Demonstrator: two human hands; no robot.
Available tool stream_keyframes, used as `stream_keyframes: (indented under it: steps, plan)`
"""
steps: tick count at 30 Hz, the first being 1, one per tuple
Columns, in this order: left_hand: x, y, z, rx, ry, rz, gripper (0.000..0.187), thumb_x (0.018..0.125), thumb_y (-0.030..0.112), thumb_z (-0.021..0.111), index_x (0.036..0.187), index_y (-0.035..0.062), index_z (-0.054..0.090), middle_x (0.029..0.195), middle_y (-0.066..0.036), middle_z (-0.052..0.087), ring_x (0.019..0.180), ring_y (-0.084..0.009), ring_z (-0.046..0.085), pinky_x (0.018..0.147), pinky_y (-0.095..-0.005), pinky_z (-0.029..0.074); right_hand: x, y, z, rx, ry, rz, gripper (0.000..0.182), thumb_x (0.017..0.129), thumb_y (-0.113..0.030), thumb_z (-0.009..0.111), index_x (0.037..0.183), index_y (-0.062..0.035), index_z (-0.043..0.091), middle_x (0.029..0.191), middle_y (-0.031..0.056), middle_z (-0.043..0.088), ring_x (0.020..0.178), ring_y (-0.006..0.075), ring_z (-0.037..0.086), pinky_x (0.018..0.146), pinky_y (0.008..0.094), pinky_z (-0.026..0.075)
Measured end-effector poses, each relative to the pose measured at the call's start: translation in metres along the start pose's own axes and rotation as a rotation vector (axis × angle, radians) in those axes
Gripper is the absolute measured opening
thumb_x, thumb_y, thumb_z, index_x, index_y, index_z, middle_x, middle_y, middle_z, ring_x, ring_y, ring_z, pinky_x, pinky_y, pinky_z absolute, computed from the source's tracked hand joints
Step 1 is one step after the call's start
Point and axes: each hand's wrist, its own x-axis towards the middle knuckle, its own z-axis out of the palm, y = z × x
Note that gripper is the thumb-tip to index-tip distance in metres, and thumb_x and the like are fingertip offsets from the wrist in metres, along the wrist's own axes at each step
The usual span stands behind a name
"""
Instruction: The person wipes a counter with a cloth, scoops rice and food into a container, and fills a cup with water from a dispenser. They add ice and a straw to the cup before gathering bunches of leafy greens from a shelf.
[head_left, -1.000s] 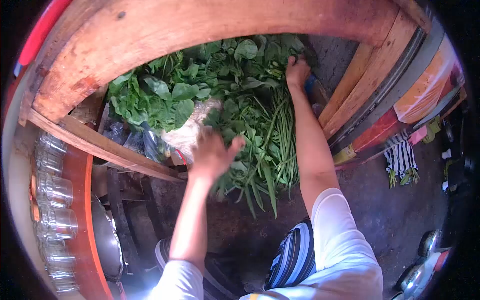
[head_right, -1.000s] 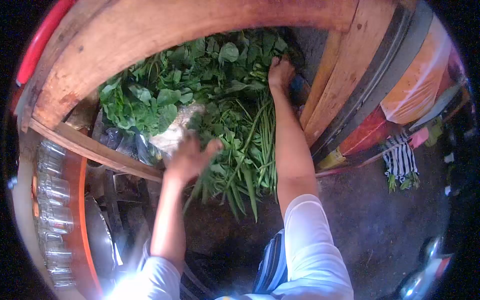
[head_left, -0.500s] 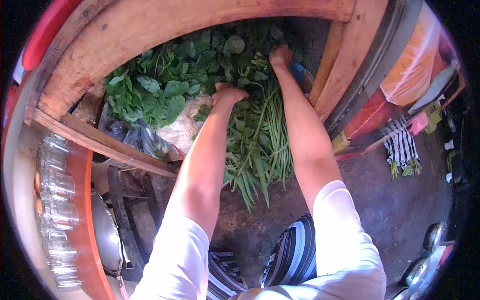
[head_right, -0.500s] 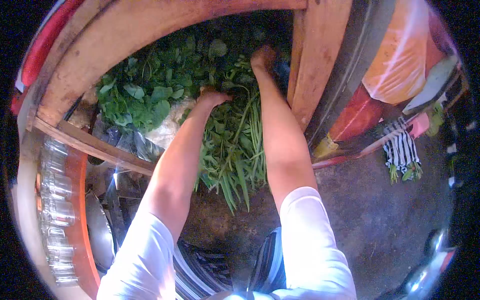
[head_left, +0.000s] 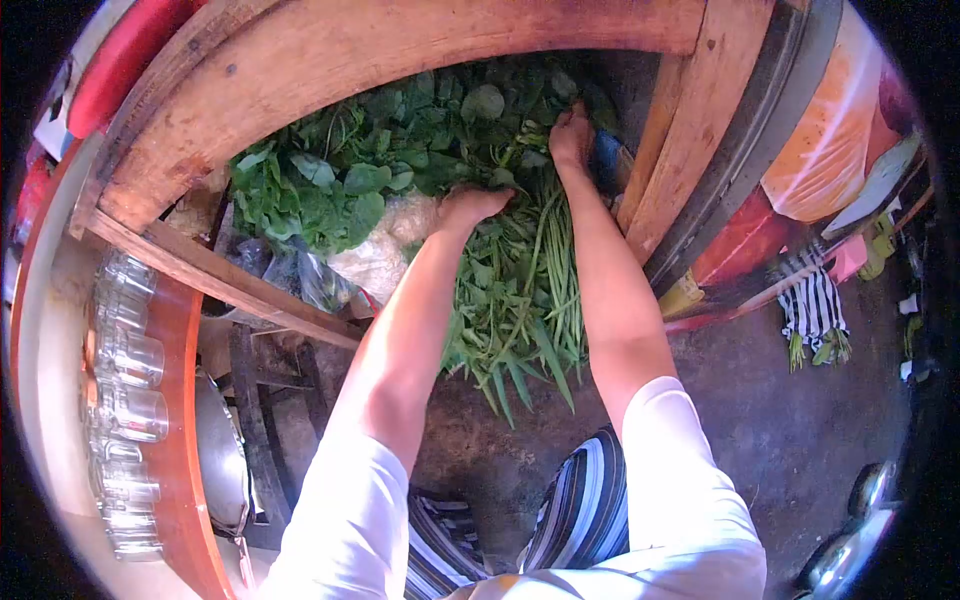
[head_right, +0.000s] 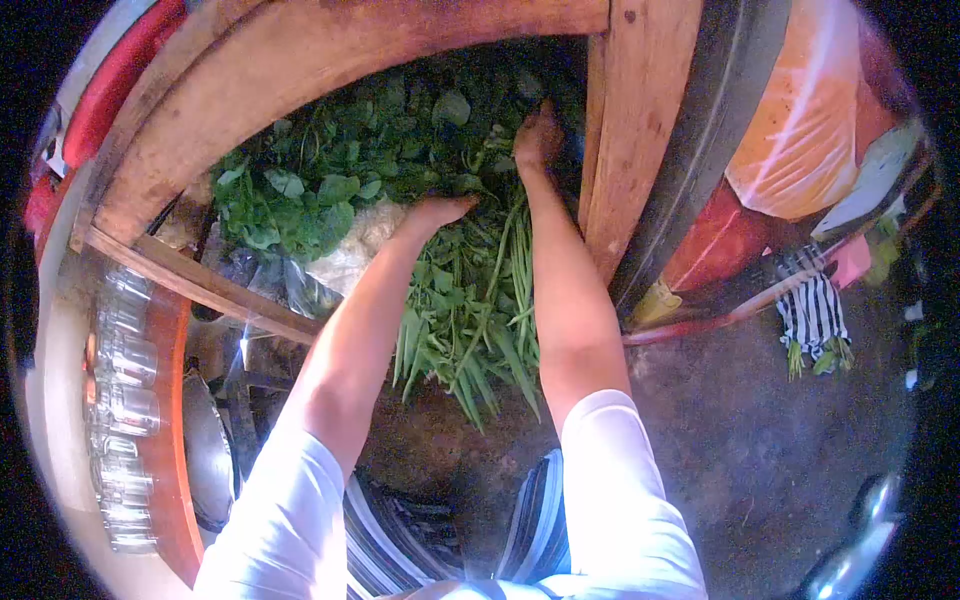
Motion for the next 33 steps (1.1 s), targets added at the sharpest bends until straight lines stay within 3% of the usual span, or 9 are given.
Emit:
stream_keyframes:
  steps: [3,9,12,15,18,20,21,24,33]
  plan:
    - [0.086,-0.032,0.049,0.146,0.047,0.216,0.083,0.064,0.061,0.068,0.129,0.01,0.054,0.14,-0.013,0.045,0.128,-0.0302,0.044,0.105,-0.0402,0.036,0.009,0.02,0.016,0.034,0.148,-0.199,0.041,0.085,-0.014,0.053,0.125,-0.0052,0.052,0.087,0.0268,0.063,0.08,0.0403,0.063,0.069,0.0501,0.05]
    - [0.053,-0.022,0.019,0.135,-0.125,0.119,0.073,0.072,0.06,0.062,0.129,0.0147,0.055,0.139,-0.011,0.047,0.129,-0.0291,0.043,0.106,-0.0409,0.034,-0.008,0.02,0.012,-0.046,0.101,-0.212,0.038,0.087,-0.015,0.05,0.124,-0.0052,0.052,0.098,0.0284,0.061,0.087,0.0394,0.062,0.073,0.0495,0.049]
    - [0.034,-0.024,0.018,0.07,-0.141,0.143,0.068,0.076,0.06,0.058,0.129,0.0173,0.056,0.138,-0.01,0.048,0.129,-0.0289,0.042,0.107,-0.0414,0.033,-0.004,0.027,-0.005,-0.082,-0.166,-0.032,0.039,0.089,-0.015,0.049,0.127,-0.0047,0.049,0.117,0.0238,0.058,0.105,0.0414,0.056,0.089,0.0463,0.045]
    - [0.011,-0.029,0.014,-0.048,-0.058,0.321,0.07,0.075,0.065,0.053,0.125,0.016,0.059,0.133,-0.012,0.052,0.124,-0.0305,0.047,0.101,-0.044,0.038,0.014,0.085,0.028,-0.098,-0.032,-0.517,0.049,0.079,-0.011,0.057,0.127,-0.001,0.049,0.128,0.0205,0.052,0.118,0.0332,0.049,0.101,0.0395,0.038]
    - [-0.003,-0.015,0.048,-0.093,0.548,0.167,0.066,0.071,0.054,0.06,0.118,0.0088,0.061,0.112,-0.017,0.059,0.101,-0.0263,0.056,0.088,-0.0396,0.045,-0.02,0.06,-0.002,-0.086,0.073,-0.577,0.044,0.086,-0.014,0.056,0.127,-0.0008,0.05,0.129,0.0185,0.053,0.117,0.032,0.052,0.098,0.0442,0.04]
    - [-0.004,-0.013,0.047,-0.058,0.368,0.225,0.062,0.071,0.052,0.061,0.116,0.0089,0.061,0.11,-0.017,0.059,0.099,-0.0266,0.056,0.087,-0.0397,0.046,-0.069,0.005,-0.037,0.027,0.07,-0.714,0.042,0.09,-0.024,0.056,0.126,-0.0007,0.051,0.125,0.0198,0.056,0.111,0.0338,0.055,0.094,0.0444,0.043]
    - [-0.005,-0.008,0.048,-0.057,0.287,0.263,0.06,0.072,0.051,0.061,0.115,0.0089,0.061,0.109,-0.017,0.06,0.098,-0.0267,0.056,0.087,-0.0397,0.046,-0.078,0.029,-0.009,0.005,0.158,-0.658,0.038,0.082,-0.002,0.06,0.118,0.0057,0.052,0.113,0.021,0.061,0.108,0.0352,0.057,0.095,0.0424,0.042]
    - [-0.002,-0.01,0.046,-0.073,0.206,0.316,0.055,0.073,0.047,0.061,0.112,0.0089,0.062,0.105,-0.017,0.061,0.094,-0.0272,0.057,0.085,-0.0399,0.047,-0.022,0.126,0.08,-0.136,-0.444,-0.528,0.038,0.09,-0.013,0.054,0.123,0.0034,0.05,0.129,0.0192,0.052,0.116,0.0287,0.052,0.097,0.0374,0.041]
    - [0.005,-0.032,0.037,-0.08,0.125,0.358,0.038,0.076,0.037,0.062,0.102,0.009,0.065,0.094,-0.016,0.063,0.085,-0.0285,0.059,0.08,-0.0403,0.049,-0.026,0.083,0.094,0.044,-0.711,-0.38,0.05,0.087,-0.03,0.057,0.127,-0.0005,0.051,0.132,0.0152,0.051,0.12,0.0254,0.049,0.101,0.0359,0.038]
